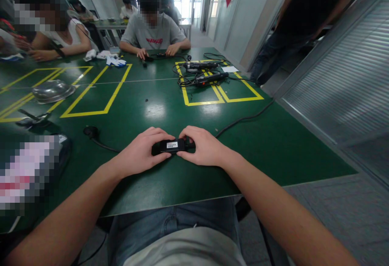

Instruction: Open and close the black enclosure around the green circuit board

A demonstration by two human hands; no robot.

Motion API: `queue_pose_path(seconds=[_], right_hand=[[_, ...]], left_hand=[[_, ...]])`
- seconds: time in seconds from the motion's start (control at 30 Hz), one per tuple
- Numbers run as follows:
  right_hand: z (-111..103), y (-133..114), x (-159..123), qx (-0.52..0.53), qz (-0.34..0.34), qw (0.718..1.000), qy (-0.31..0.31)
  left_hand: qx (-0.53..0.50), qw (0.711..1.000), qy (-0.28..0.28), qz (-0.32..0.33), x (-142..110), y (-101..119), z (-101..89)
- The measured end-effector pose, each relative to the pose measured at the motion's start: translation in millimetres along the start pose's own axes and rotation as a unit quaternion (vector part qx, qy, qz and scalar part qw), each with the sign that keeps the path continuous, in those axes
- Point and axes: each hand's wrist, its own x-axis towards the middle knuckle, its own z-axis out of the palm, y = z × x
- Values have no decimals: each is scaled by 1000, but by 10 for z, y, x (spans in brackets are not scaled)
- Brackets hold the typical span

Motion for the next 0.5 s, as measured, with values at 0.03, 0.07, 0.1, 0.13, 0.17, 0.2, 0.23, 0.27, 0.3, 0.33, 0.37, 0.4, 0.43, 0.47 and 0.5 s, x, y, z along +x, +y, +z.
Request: queue_pose_path(seconds=[0.03, 0.07, 0.1, 0.13, 0.17, 0.2, 0.23, 0.27, 0.3, 0.33, 0.37, 0.4, 0.43, 0.47, 0.5], right_hand=[[-4, -3, 1, -1, 1, 1000, 0], [-8, -6, 2, -3, 0, 1000, -1], [-11, -8, 3, -5, -1, 1000, -3], [-15, -9, 4, -6, -4, 1000, -3], [-16, -8, 4, -7, -6, 1000, -3], [-17, -7, 5, -8, -7, 1000, -4], [-16, -4, 4, -8, -7, 1000, -5], [-14, -1, 4, -8, -5, 1000, -5], [-11, 2, 3, -8, -3, 1000, -3], [-7, 4, 2, -8, -1, 1000, -2], [-4, 6, 2, -8, -1, 1000, -1], [-2, 6, 2, -7, -2, 1000, 0], [-1, 6, 2, -7, -3, 1000, 0], [-1, 6, 2, -6, -3, 1000, 0], [-2, 6, 3, -6, -2, 1000, 0]], left_hand=[[2, 1000, -2, 1, 2, 1, 0], [3, 1000, -2, 1, 4, 0, 0], [4, 1000, -2, 2, 4, -1, 0], [5, 1000, 0, 3, 4, -3, 1], [6, 1000, 1, 4, 2, -6, 3], [7, 1000, 0, 5, 1, -10, 6], [8, 1000, -1, 7, -1, -14, 8], [10, 1000, -1, 8, -3, -17, 11], [11, 1000, -1, 9, -3, -19, 13], [13, 1000, -1, 9, -3, -21, 15], [14, 1000, 0, 8, -2, -21, 16], [14, 1000, 0, 8, 0, -20, 16], [14, 1000, 1, 7, 2, -19, 15], [14, 1000, 0, 5, 3, -18, 13], [14, 1000, -2, 3, 4, -18, 12]])
